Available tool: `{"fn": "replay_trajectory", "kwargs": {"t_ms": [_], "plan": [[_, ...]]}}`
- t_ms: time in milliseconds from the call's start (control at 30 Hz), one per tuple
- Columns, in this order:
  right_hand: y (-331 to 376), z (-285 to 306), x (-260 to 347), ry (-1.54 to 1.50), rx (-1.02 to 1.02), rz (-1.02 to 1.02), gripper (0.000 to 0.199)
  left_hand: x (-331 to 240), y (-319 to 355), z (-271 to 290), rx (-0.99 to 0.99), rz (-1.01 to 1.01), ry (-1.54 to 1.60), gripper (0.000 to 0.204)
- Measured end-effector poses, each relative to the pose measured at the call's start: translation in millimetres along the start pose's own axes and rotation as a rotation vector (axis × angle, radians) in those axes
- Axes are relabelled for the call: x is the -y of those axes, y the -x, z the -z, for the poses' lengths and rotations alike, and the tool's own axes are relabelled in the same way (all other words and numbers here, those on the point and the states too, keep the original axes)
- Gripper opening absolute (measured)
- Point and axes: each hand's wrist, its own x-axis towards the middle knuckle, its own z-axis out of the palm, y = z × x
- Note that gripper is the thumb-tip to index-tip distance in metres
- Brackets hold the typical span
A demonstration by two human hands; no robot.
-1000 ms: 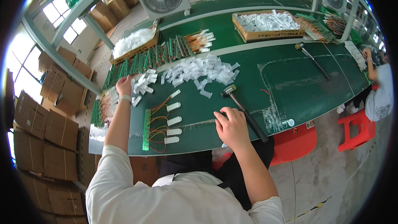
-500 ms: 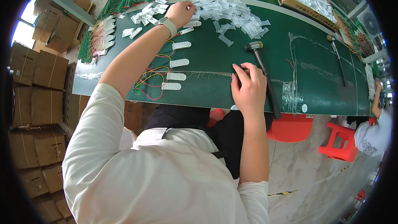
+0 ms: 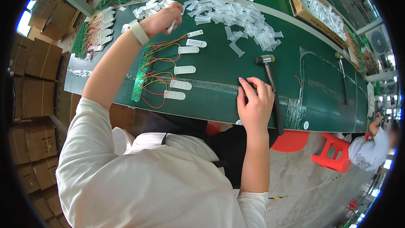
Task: Assemble small LED light components and place them into a storage box.
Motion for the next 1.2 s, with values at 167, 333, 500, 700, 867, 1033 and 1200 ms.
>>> {"fn": "replay_trajectory", "kwargs": {"t_ms": [167,333,500,700,867,1033,1200], "plan": [[-58,-1,52,-0.197,0.017,0.152,0.029,21,19,19,0.158,-0.027,0.035,0.025],[-106,-44,70,-0.188,0.143,0.284,0.032,43,18,18,0.157,-0.161,0.301,0.022],[-116,-47,48,0.162,0.262,0.337,0.043,45,30,39,-0.042,-0.213,0.275,0.018],[-143,-57,47,-0.018,0.23,0.296,0.035,46,26,31,-0.199,-0.239,0.322,0.018],[-146,-78,55,-0.177,0.323,0.27,0.027,53,23,26,-0.193,-0.207,0.458,0.02],[-148,-71,40,-0.243,0.411,0.059,0.033,56,18,27,-0.365,-0.332,0.257,0.028],[-148,-77,19,0.164,0.164,0.11,0.032,48,22,32,-0.244,-0.298,0.331,0.016]]}}
